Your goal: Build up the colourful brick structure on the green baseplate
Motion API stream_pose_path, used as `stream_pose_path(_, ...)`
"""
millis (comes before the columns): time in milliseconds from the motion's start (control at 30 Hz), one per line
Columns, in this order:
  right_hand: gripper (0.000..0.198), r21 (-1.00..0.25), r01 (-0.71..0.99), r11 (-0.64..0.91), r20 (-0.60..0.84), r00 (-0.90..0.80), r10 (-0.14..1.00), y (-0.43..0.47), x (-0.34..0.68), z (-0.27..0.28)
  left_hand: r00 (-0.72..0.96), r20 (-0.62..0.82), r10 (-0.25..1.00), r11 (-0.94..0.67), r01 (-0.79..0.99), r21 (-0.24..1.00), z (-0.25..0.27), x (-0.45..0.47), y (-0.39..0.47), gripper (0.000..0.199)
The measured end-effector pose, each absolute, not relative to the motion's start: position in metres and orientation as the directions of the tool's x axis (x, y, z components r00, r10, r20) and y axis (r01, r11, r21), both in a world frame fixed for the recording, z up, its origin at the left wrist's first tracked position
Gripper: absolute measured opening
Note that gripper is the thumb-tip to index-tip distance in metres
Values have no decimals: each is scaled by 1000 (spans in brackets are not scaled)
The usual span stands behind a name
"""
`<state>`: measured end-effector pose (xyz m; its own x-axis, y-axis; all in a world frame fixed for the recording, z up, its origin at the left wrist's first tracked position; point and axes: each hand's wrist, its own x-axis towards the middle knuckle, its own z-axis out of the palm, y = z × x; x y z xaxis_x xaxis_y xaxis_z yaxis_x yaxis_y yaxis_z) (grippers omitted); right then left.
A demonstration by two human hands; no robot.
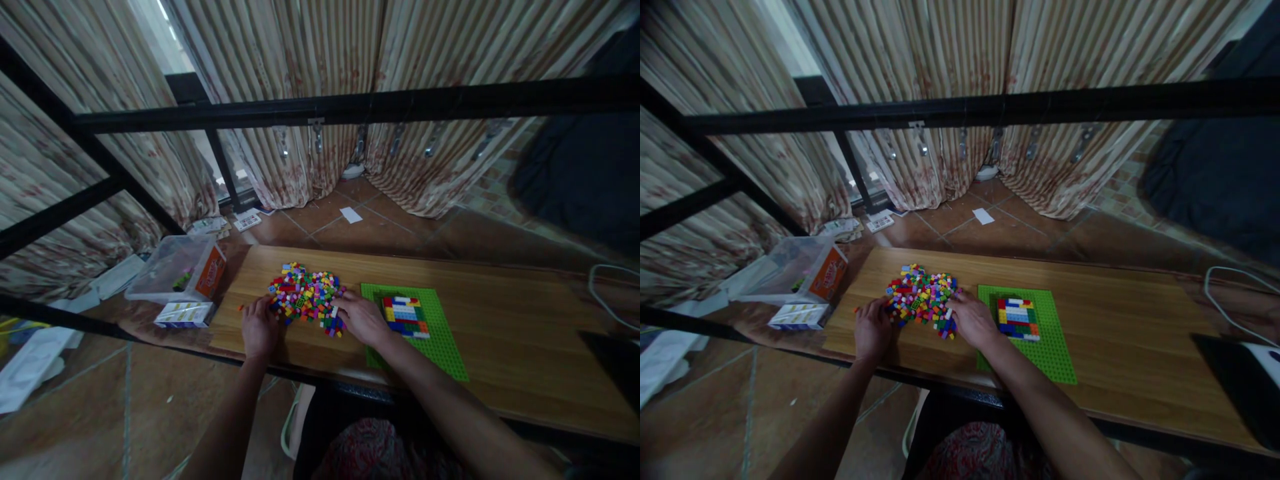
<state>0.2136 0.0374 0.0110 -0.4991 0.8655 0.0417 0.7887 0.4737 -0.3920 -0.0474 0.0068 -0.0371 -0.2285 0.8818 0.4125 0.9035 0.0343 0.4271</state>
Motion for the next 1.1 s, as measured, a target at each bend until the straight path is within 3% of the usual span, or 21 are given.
stream_pose_path(300, 18, -318, 807, 497, 54, -508, 860, 36, 208, 13, -236, 414, 879, 36, 899, 436, -37, -46, 5, 31)
stream_pose_path(533, 15, -517, 762, 391, 183, -348, 919, 7, 219, 29, -221, 420, 880, 20, 902, 432, -37, -48, 7, 31)
stream_pose_path(700, 26, -599, 754, 269, 140, -232, 963, -27, 272, 36, -221, 419, 881, 33, 912, 410, -39, -50, 8, 30)
stream_pose_path(800, 25, -558, 821, 117, 122, -59, 991, -41, 322, 33, -229, 412, 882, 45, 911, 410, -37, -49, 8, 31)
stream_pose_path(867, 24, -461, 887, -9, 93, 59, 994, -47, 355, 30, -230, 410, 883, 45, 910, 413, -35, -49, 8, 32)
stream_pose_path(1000, 22, -308, 939, -152, 53, 176, 983, -52, 406, 25, -225, 415, 882, 40, 912, 408, -35, -49, 9, 31)
stream_pose_path(1100, 22, -264, 945, -193, 63, 217, 974, -50, 424, 24, -210, 419, 883, 34, 920, 390, -37, -52, 11, 31)
